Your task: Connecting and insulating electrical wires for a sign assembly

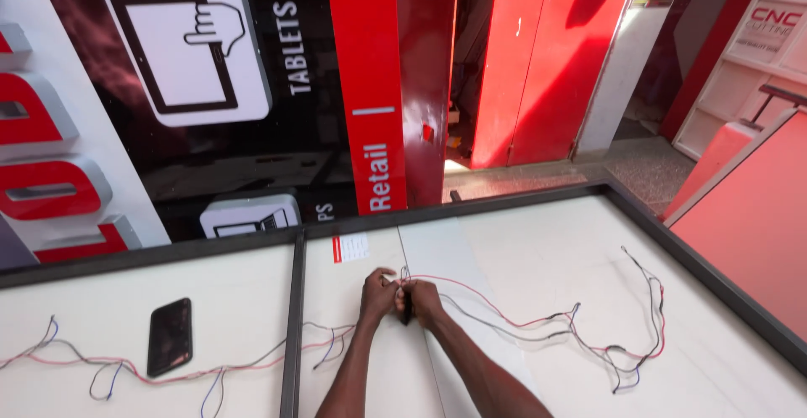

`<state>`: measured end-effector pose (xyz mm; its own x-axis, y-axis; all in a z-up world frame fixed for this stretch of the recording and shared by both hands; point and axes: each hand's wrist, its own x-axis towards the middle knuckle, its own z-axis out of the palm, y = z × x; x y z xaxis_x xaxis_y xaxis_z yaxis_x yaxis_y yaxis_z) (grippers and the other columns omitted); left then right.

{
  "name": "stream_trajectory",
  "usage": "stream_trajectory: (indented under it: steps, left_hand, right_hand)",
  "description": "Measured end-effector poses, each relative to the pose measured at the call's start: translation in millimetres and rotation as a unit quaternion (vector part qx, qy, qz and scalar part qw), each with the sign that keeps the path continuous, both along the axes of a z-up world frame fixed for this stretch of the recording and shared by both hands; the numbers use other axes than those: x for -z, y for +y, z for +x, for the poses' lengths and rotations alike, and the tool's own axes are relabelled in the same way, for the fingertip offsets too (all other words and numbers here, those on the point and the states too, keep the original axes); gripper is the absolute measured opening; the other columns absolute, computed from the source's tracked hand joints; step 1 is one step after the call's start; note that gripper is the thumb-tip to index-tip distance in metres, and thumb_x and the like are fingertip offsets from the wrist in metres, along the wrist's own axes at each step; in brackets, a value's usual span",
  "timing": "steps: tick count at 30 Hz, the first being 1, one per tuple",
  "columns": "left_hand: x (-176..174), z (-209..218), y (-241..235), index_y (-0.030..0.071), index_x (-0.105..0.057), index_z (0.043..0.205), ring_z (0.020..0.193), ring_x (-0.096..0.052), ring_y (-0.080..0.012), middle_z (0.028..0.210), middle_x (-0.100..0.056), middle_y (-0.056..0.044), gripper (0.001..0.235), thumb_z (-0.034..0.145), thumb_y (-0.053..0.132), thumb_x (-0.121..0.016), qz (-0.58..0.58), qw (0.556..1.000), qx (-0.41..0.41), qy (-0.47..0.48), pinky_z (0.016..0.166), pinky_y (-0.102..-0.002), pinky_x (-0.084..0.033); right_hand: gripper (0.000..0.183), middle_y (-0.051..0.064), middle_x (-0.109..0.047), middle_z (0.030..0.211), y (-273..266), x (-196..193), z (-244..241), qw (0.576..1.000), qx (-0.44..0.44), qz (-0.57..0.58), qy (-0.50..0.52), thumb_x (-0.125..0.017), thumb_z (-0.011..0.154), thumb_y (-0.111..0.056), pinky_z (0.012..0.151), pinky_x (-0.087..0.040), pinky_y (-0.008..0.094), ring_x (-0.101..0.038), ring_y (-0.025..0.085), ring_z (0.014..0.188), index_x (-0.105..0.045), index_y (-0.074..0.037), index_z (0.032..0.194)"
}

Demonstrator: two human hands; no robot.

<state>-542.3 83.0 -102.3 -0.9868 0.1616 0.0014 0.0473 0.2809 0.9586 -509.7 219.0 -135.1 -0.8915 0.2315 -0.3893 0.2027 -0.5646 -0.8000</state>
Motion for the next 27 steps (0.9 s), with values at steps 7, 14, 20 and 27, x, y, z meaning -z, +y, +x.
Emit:
stream_trajectory:
  steps: [7,14,20,27]
  left_hand:
    - [3.8,12.7,-11.8,0.005,-0.065,0.136,0.073,-0.064,-0.0143,0.078,-0.071,-0.009,0.044,0.092,0.011,-0.071,0.136,0.991,-0.012,-0.002,0.067,-0.032,-0.049]
    - [11.8,8.5,-13.6,0.005,-0.067,0.133,0.077,-0.064,-0.0108,0.081,-0.073,-0.009,0.041,0.093,0.001,-0.069,0.195,0.976,-0.04,0.083,0.071,-0.028,-0.049]
    - [28.5,9.2,-12.7,0.009,-0.073,0.129,0.076,-0.067,-0.0079,0.084,-0.077,-0.007,0.03,0.099,0.003,-0.071,0.199,0.972,-0.038,0.116,0.071,-0.026,-0.054]
    - [30.5,4.4,-11.2,0.005,-0.073,0.14,0.083,-0.071,-0.0121,0.089,-0.078,-0.011,0.037,0.104,0.003,-0.067,0.182,0.976,-0.021,0.12,0.078,-0.032,-0.058]
  right_hand:
    - [0.012,0.014,-0.072,0.077,1.6,-7.1,-22.9,0.999,-0.006,0.042,0.004,-0.068,0.099,-0.002,0.05,-0.069,0.033,-0.077,0.025,0.06,-0.07,0.003,0.109]
    - [0.013,0.013,-0.074,0.079,-1.2,-13.5,-22.1,0.996,-0.018,0.083,0.026,-0.069,0.101,-0.002,0.055,-0.071,0.031,-0.077,0.021,0.064,-0.073,0.001,0.113]
    - [0.012,0.012,-0.074,0.075,-3.4,-18.9,-5.9,0.995,-0.031,0.087,0.038,-0.072,0.1,-0.002,0.053,-0.071,0.03,-0.078,0.02,0.061,-0.074,0.001,0.112]
    - [0.014,0.015,-0.074,0.073,-3.6,-27.5,-0.1,0.994,-0.052,0.076,0.058,-0.078,0.098,-0.001,0.051,-0.07,0.033,-0.08,0.024,0.06,-0.073,0.003,0.111]
